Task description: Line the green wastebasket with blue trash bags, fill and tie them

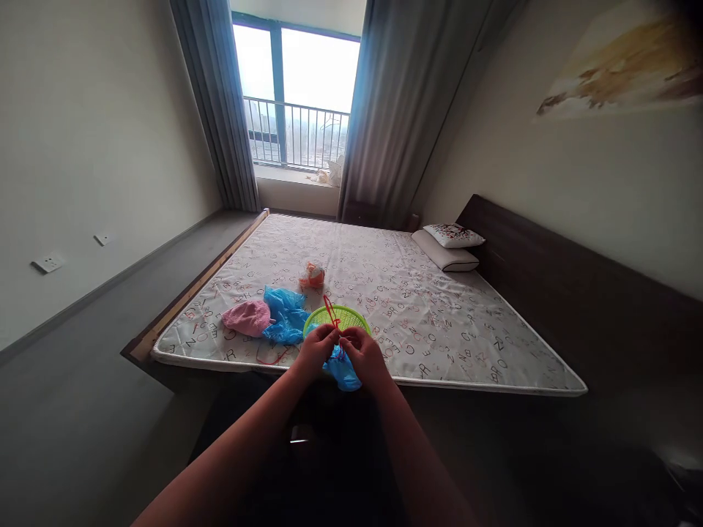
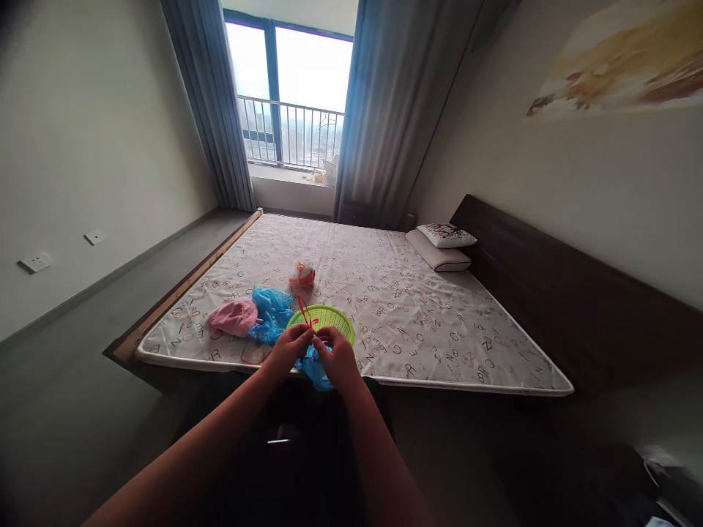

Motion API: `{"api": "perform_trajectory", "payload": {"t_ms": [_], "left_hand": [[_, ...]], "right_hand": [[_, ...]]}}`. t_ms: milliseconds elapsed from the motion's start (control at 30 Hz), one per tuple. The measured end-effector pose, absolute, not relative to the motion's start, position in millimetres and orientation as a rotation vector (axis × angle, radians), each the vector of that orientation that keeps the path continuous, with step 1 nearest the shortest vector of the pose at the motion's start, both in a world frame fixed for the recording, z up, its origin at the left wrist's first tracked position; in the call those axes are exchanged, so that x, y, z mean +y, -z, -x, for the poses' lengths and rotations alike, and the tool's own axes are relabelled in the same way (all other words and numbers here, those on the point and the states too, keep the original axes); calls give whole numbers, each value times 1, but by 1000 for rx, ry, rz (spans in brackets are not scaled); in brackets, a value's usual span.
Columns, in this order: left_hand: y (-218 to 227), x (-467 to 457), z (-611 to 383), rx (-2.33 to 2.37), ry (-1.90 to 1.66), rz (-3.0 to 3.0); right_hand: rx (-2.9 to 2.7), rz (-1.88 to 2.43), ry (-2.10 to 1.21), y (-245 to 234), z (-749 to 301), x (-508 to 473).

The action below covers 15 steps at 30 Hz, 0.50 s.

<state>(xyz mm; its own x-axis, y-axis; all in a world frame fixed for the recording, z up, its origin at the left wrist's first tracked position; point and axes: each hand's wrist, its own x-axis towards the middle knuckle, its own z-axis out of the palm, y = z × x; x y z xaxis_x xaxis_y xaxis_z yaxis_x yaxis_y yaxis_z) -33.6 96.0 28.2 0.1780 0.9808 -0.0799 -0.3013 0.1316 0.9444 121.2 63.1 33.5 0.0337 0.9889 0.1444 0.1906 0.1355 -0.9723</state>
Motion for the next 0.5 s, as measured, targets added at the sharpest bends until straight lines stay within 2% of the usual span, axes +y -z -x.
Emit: {"api": "perform_trajectory", "payload": {"t_ms": [100, 500], "left_hand": [[-23, 98, 34, 906, -1153, -1002], [-6, 98, 41, 969, -947, -1160]], "right_hand": [[-1331, 1214, -1116, -30, -111, 60], [-1193, 1268, -990, -10, -106, 62]]}}
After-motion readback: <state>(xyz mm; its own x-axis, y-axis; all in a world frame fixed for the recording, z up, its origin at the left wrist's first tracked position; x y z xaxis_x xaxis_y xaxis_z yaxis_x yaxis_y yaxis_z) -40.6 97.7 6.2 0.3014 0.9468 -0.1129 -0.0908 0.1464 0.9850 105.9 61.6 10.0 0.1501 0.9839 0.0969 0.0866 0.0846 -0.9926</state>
